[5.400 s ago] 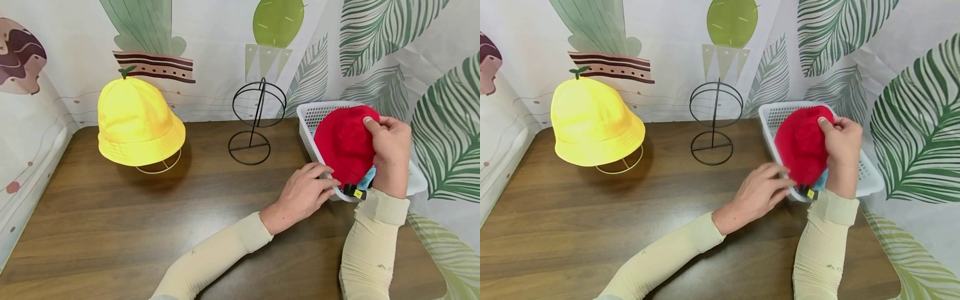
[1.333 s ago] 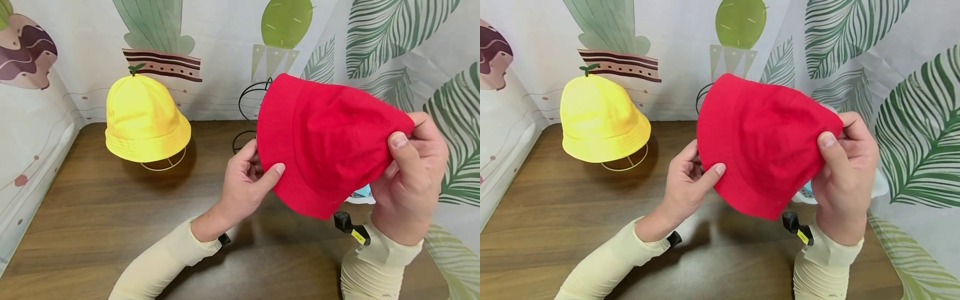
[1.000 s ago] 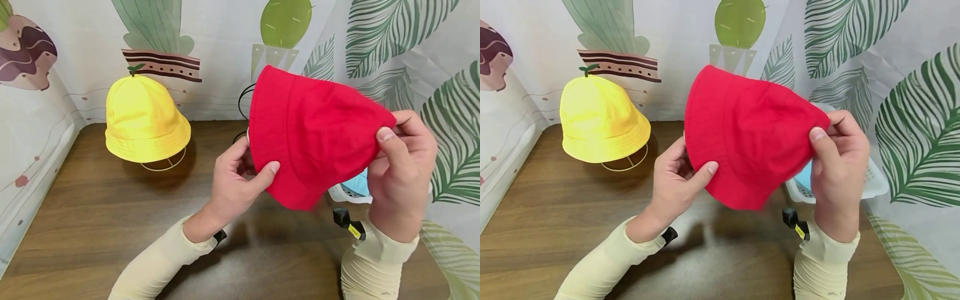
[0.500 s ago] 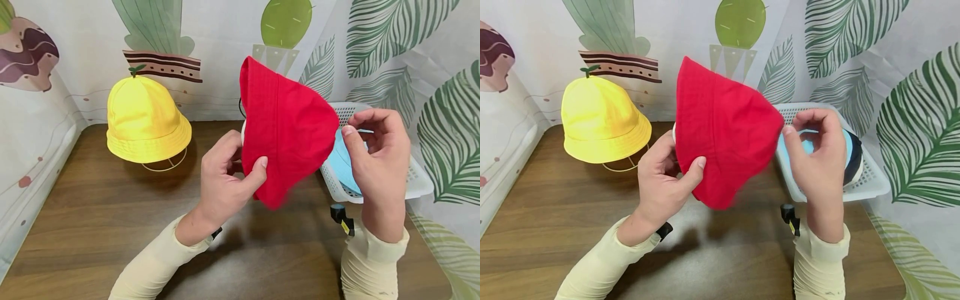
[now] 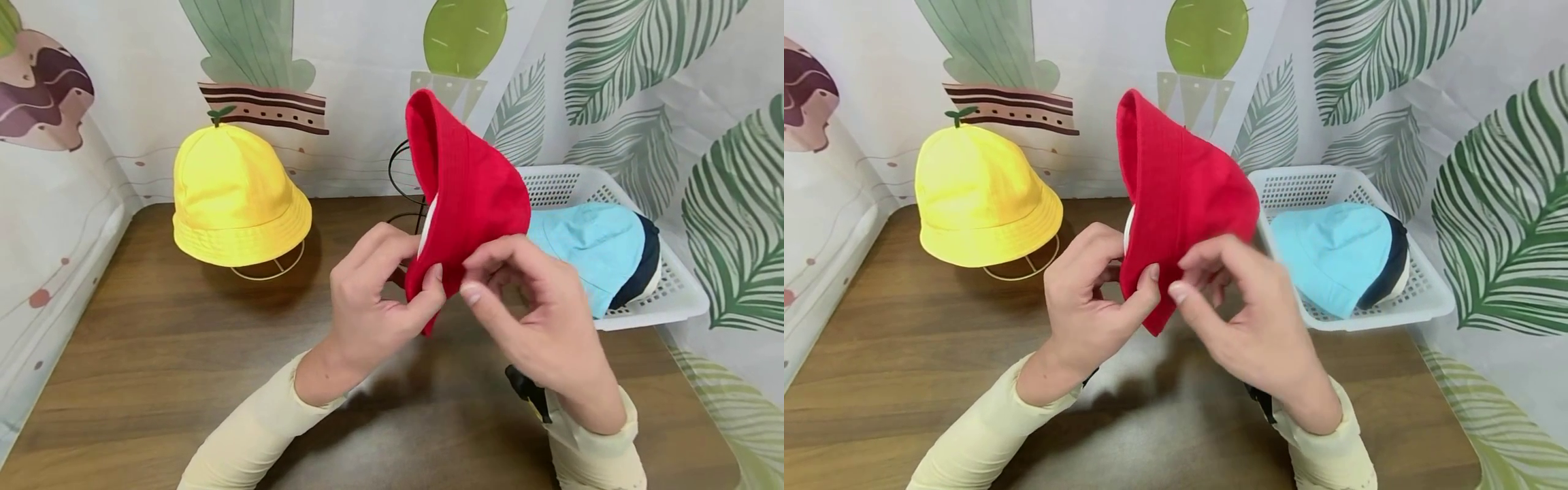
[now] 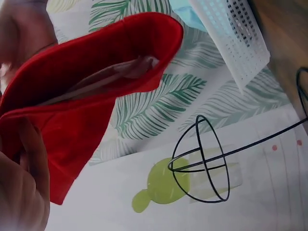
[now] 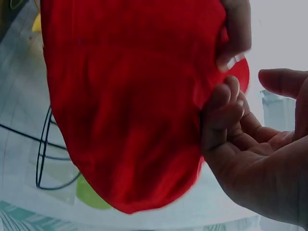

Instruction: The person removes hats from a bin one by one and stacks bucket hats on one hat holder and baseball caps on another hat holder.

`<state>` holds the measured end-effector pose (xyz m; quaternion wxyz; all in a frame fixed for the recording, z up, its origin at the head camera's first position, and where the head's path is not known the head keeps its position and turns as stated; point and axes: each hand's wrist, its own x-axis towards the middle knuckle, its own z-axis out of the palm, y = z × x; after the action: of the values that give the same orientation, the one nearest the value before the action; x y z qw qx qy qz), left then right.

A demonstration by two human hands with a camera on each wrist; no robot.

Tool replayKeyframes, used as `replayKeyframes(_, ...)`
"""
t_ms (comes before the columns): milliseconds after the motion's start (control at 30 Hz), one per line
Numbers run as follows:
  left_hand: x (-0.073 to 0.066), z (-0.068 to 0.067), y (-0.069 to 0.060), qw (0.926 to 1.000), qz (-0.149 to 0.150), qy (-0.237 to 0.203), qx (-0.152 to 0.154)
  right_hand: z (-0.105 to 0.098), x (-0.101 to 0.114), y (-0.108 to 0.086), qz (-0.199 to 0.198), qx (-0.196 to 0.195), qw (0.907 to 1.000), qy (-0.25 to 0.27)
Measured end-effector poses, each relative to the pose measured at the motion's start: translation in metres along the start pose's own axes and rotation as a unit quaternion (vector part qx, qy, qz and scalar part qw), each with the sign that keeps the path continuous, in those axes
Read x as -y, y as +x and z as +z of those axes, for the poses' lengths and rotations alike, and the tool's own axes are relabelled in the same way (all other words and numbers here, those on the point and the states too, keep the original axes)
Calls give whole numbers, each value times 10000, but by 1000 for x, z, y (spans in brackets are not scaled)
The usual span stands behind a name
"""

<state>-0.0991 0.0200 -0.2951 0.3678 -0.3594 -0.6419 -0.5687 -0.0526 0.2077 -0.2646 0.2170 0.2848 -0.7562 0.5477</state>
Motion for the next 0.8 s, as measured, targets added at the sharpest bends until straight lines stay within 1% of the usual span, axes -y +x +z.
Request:
replayKeyframes(67,-1,0,0,9996,260,107,59,5,2,0,4,242,9997,-60)
replayKeyframes(133,-2,-1,-1,9984,510,177,193,9,2,0,-1,370,9993,45)
replayKeyframes(200,-3,-3,-1,9967,682,227,380,11,1,1,-9,423,9989,191)
replayKeyframes(267,-5,-4,-1,9950,768,284,569,13,1,1,-12,443,9986,299)
replayKeyframes(333,-7,-7,0,9940,764,243,747,14,1,2,-13,453,9983,354)
replayKeyframes(400,-8,-9,1,9928,743,91,933,14,1,2,-51,451,9984,342)
replayKeyframes(467,-8,-12,4,9908,707,-178,1139,14,0,3,-145,443,9981,402)
replayKeyframes(600,-6,-20,7,9838,539,-740,1541,14,-3,3,-356,433,9969,560)
replayKeyframes(700,-4,-24,7,9797,381,-1002,1695,15,-5,3,-492,470,9953,690)
replayKeyframes(800,-2,-26,7,9776,254,-1118,1764,16,-6,3,-589,487,9939,795)
